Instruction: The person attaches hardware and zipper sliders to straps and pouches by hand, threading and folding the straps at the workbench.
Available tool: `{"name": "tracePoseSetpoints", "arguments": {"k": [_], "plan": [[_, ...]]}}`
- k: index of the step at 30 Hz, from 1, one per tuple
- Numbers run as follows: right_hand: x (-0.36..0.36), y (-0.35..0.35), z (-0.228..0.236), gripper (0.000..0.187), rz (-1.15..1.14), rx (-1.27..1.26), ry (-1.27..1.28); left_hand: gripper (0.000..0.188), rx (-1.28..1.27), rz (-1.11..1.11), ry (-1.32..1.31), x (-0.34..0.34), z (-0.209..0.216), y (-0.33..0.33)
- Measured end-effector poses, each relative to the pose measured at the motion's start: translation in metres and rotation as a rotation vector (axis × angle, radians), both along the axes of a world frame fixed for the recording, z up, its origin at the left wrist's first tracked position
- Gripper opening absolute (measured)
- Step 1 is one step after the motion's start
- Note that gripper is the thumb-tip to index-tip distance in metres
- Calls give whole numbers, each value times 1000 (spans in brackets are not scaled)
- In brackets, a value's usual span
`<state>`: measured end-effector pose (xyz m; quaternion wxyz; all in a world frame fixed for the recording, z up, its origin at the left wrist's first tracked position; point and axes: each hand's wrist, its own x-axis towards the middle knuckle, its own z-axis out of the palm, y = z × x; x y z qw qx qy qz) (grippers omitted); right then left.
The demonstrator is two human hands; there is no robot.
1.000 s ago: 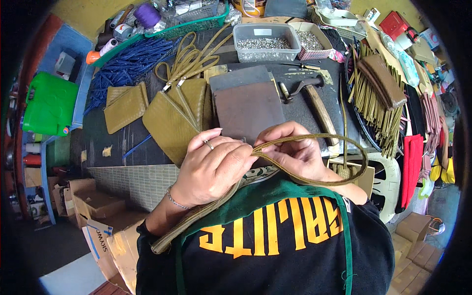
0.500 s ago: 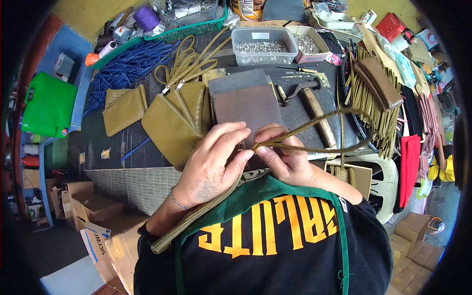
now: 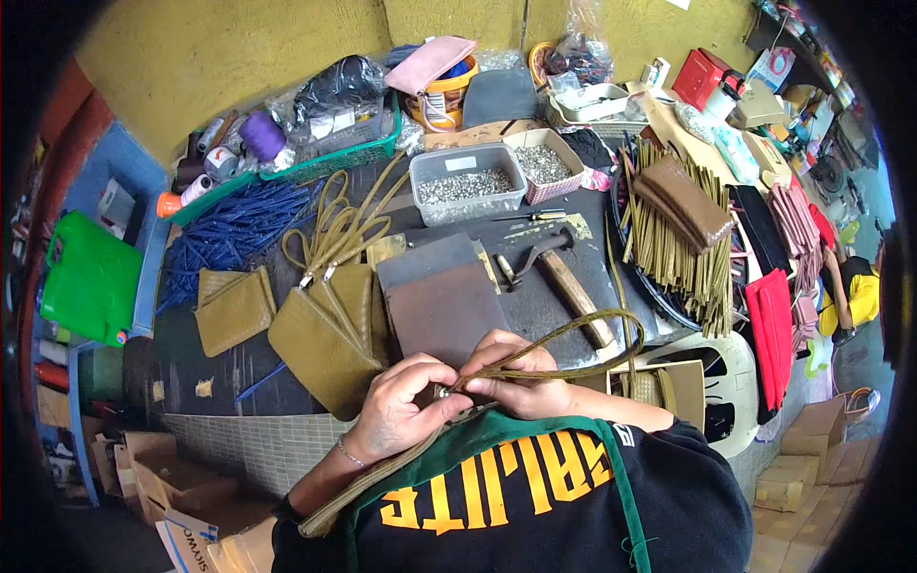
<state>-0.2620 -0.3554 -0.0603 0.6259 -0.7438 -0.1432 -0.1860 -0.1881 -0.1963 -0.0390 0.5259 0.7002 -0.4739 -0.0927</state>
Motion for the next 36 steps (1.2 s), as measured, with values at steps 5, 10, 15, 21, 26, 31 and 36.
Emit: {"name": "tracePoseSetpoints", "arguments": {"k": [5, 10, 15, 21, 26, 31, 36], "plan": [[0, -10, 0, 14, 199, 289, 301, 16, -35, -122, 78, 10, -9, -6], [25, -42, 7, 25, 608, 183, 344, 16, -73, -71, 26, 13, -12, -7], [143, -140, -16, 13, -302, -358, 182, 16, -3, -41, -340, 17, -4, -1], [264, -179, -82, 20, -222, -1089, 582, 17, 122, -147, -379, 20, -2, 8], [294, -189, -140, 21, -19, -1498, 671, 16, 106, -129, -280, 20, -11, 8], [292, -169, -129, 22, 106, -1572, 721, 16, 111, -110, -263, 24, -19, 7], [282, -168, -113, 27, -157, -1247, 915, 17, 138, -145, -148, 26, -13, 2]]}}
